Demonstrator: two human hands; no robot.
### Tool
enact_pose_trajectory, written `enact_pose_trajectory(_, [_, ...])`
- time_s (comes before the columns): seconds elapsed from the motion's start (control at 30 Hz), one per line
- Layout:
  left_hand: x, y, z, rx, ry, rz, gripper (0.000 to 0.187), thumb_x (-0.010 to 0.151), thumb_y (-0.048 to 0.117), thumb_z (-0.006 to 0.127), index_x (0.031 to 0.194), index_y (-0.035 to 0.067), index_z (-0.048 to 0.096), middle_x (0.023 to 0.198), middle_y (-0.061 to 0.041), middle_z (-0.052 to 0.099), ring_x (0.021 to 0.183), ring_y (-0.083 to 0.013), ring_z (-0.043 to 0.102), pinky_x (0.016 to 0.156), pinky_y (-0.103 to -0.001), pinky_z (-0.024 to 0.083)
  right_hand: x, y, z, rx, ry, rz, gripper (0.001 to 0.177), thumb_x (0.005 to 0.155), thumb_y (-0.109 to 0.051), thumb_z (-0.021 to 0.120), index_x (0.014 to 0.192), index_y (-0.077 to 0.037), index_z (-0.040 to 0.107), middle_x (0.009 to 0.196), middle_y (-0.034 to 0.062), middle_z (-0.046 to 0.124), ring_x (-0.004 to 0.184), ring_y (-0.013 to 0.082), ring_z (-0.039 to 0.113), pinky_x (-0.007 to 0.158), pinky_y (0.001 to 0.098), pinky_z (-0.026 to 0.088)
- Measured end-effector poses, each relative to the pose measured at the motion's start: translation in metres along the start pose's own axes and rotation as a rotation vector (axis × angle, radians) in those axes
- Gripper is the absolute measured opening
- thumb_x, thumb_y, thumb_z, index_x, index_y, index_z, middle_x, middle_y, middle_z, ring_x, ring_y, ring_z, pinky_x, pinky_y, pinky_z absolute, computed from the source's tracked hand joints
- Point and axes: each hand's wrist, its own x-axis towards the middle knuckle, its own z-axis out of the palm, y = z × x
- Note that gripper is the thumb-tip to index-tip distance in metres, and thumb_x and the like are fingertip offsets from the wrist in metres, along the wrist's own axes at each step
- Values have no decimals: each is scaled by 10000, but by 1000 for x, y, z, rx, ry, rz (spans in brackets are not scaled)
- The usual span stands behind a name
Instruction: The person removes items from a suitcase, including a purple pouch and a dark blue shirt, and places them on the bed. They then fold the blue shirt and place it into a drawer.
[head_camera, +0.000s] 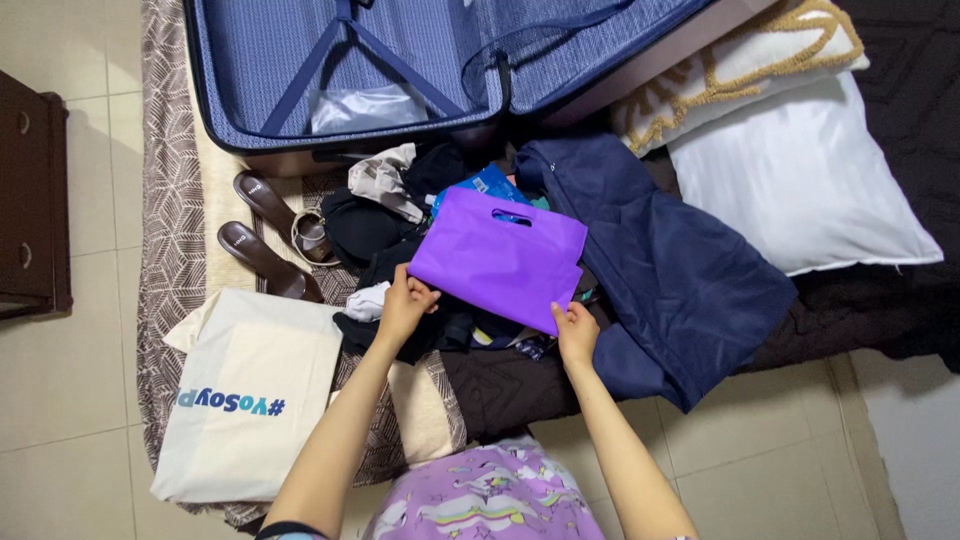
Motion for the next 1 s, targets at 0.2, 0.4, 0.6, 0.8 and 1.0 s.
enact_pose_trajectory(0.2, [-24, 102, -15, 772, 112, 570, 786, 771, 51, 714, 1492, 118, 408, 1348, -139, 593, 1227, -310, 570, 1000, -450, 457, 27, 14, -9, 266, -182, 145, 327, 909, -63, 698, 1180, -3, 524, 715, 72, 678, 502, 131, 563, 440, 280, 442])
enact_pose_trajectory(0.4, [-7, 98, 42, 1262, -214, 1012, 597, 852, 131, 543, 1449, 121, 529, 1552, -100, 491, 1447, -269, 434, 1195, -494, 269, 42, -4, -22, 241, -376, 164, 387, 890, -45, 727, 1217, 9, 526, 814, 113, 703, 538, 117, 584, 443, 269, 444])
enact_pose_trajectory(0.6, [30, 56, 67, 1171, -247, 688, 464, 859, 117, 597, 1320, 121, 649, 1368, -110, 646, 1241, -305, 614, 1060, -456, 452, 22, -63, -44, -40, -241, -497, 615, 838, -82, 740, 1404, -7, 514, 1149, 230, 628, 949, 336, 632, 831, 410, 495])
enact_pose_trajectory(0.8, [56, 101, 51, 1082, -484, 416, 320, 836, 234, 728, 1153, 209, 758, 1065, -85, 754, 999, -323, 710, 837, -472, 564, 34, -48, -34, -341, -257, -947, 370, 832, -201, 765, 1157, -36, 700, 1220, 205, 729, 1228, 431, 603, 1198, 517, 260])
enact_pose_trajectory(1.0, [59, 149, 22, 1320, -429, 408, 779, 701, 389, 807, 1417, 196, 569, 1367, -57, 623, 1273, -289, 583, 1046, -521, 460, 74, -44, -7, -199, -230, -322, 275, 932, -216, 725, 1153, -52, 712, 1091, 175, 756, 1050, 298, 744, 917, 366, 555])
